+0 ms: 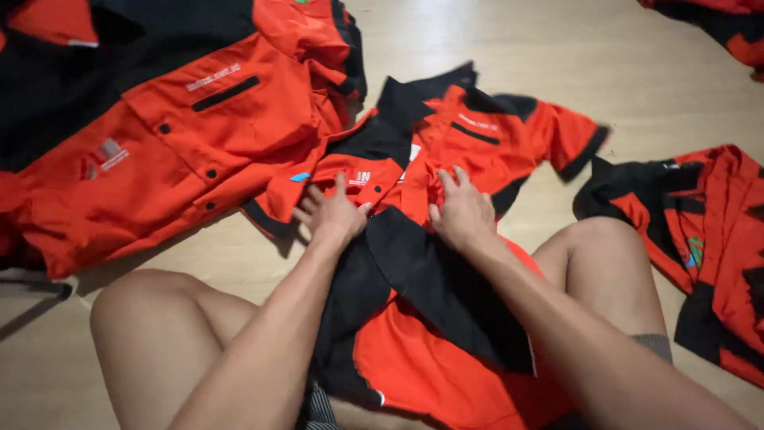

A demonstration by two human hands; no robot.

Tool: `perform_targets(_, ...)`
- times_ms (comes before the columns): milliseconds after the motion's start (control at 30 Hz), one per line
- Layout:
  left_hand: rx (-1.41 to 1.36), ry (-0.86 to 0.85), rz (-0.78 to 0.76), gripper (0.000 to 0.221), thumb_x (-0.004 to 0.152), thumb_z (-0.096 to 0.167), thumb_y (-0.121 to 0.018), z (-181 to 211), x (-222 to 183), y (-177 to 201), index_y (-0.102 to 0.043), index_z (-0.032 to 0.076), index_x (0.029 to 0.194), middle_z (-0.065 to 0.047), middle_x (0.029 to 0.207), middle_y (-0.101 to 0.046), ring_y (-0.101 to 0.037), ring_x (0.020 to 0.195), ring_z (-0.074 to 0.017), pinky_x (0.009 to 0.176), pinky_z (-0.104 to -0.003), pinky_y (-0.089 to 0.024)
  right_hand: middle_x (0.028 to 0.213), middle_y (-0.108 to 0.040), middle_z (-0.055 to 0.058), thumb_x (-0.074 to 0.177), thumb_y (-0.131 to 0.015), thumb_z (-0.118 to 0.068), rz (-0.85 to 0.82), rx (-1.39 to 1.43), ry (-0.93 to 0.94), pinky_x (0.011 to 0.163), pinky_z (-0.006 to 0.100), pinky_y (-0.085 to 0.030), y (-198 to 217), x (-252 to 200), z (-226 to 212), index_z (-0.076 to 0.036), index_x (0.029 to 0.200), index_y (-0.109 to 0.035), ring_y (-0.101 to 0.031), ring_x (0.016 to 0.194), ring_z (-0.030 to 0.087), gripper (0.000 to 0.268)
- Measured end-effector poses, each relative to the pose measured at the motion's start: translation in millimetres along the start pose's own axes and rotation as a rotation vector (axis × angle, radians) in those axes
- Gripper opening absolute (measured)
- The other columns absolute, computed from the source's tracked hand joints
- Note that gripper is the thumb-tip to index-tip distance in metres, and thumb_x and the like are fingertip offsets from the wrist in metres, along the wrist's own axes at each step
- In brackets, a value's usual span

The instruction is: The person is buttoning up a red and black uniform shirt and then folding it while sitting on the floor.

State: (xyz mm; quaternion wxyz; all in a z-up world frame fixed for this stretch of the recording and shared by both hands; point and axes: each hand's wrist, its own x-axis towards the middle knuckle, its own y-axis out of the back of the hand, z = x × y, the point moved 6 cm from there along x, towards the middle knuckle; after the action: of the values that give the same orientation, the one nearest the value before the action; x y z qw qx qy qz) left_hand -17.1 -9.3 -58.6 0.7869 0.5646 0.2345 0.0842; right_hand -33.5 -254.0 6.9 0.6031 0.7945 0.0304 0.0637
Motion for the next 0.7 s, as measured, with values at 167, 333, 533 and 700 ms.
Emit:
perform_targets(167, -0.028, -0.268, 0.063, 0.092, 0.08, 0.07, -0.072, 3.8, -100.3, 25.4, -0.049, 0.013, 0.148, -0.022, 0.137, -0.057, -0.053, 0.131, -0.0437, 0.112, -0.069, -0.029, 0.121, -0.06, 0.014, 0.083, -0.073, -0.051, -0.022, -0.22, 0.039, 0.098, 0.055, -0.046, -3.0, -77.9, -4.8, -0.018, 0.131, -0.061, -0.061, 0.116, 0.038, 0.06)
perform_targets(333, 0.042, -0.184, -0.313, 0.135, 0.047, 0.064, -0.098, -15.7, -187.5, 21.5, -0.027, 0.038, 0.159, -0.019, 0.156, -0.019, -0.027, 0.144, -0.0447, 0.109, -0.06, -0.042, 0.114, -0.066, 0.014, 0.082, -0.068, -0.021, -0.248, -0.128, 0.045, 0.104, 0.057, -0.037, -44.5, -103.9, 27.9, -0.015, 0.156, -0.029, -0.064, 0.112, 0.035, 0.084)
perform_targets(533, -0.433, -0.425, -0.187, 0.109, 0.08, 0.015, -0.086, -21.9, -195.7, 30.9, -0.015, 0.009, 0.162, -0.04, 0.131, -0.055, -0.049, 0.13, -0.0607, 0.108, -0.066, -0.04, 0.107, -0.058, 0.024, 0.079, -0.048, 0.006, 0.363, 0.276, 0.051, 0.08, 0.053, -0.057, 36.1, -129.0, 1.5, -0.011, 0.125, -0.059, -0.064, 0.094, 0.052, 0.051)
perform_targets(700, -0.441, -0.328, 0.209, 0.03, 0.078, 0.019, -0.079, -30.0, -202.0, 53.0, -0.075, 0.035, 0.103, 0.004, 0.086, -0.064, -0.066, 0.097, -0.0236, 0.086, -0.046, -0.057, 0.09, -0.077, 0.015, 0.095, -0.066, -0.022, 0.159, 0.583, 0.116, 0.075, 0.046, -0.06, 18.4, -146.7, -38.8, -0.015, 0.108, -0.071, -0.076, 0.09, 0.037, 0.016)
